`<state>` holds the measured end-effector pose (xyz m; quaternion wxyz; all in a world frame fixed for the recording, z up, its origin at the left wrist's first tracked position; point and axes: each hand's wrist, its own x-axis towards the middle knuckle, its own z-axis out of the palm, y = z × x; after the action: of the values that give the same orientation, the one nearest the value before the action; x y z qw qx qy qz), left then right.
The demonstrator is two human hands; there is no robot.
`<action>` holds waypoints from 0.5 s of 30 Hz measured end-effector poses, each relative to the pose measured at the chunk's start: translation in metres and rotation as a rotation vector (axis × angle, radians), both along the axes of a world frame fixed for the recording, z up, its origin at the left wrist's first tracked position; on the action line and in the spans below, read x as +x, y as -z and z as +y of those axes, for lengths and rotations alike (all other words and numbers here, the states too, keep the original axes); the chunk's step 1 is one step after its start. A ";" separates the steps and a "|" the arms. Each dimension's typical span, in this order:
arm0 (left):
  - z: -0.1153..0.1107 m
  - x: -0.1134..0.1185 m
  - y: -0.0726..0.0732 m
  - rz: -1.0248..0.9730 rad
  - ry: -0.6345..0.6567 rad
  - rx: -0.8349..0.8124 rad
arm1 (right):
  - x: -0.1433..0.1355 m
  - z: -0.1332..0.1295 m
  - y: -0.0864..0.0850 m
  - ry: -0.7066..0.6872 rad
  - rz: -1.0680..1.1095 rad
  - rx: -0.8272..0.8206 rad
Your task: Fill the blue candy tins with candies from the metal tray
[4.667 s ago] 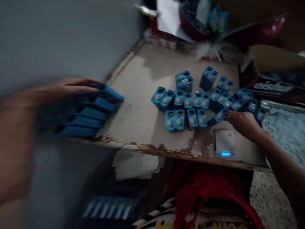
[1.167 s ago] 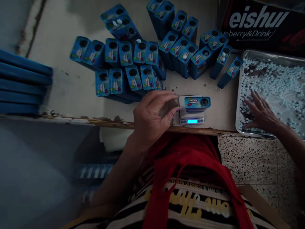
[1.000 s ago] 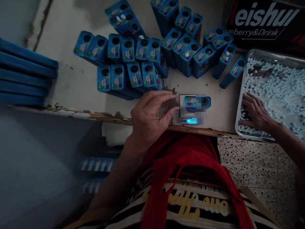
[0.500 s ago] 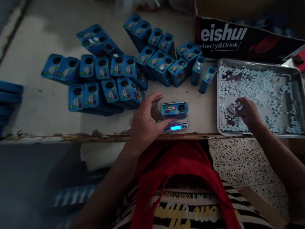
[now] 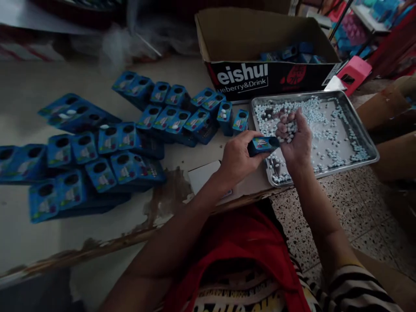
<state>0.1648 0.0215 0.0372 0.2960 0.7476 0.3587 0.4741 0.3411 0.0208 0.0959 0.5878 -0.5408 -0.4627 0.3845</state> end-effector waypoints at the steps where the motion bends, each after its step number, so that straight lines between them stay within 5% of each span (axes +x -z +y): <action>1: 0.001 0.005 0.002 -0.008 0.001 -0.014 | -0.004 0.000 -0.001 0.011 -0.049 -0.030; 4: 0.002 0.011 0.007 -0.024 0.008 -0.020 | -0.013 -0.003 0.000 0.009 -0.182 -0.106; 9: 0.004 0.014 0.006 -0.021 0.014 -0.017 | -0.012 0.001 0.009 0.092 -0.207 0.002; 12: 0.005 0.016 0.006 -0.043 0.012 -0.040 | 0.015 0.015 0.020 0.148 -0.032 0.019; 15: 0.006 0.009 0.013 -0.132 0.054 -0.135 | 0.063 0.029 0.035 0.009 -0.006 -0.045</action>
<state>0.1739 0.0276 0.0239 0.3817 0.7023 0.3492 0.4890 0.4042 0.0495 0.0608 0.5757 -0.5571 -0.4532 0.3908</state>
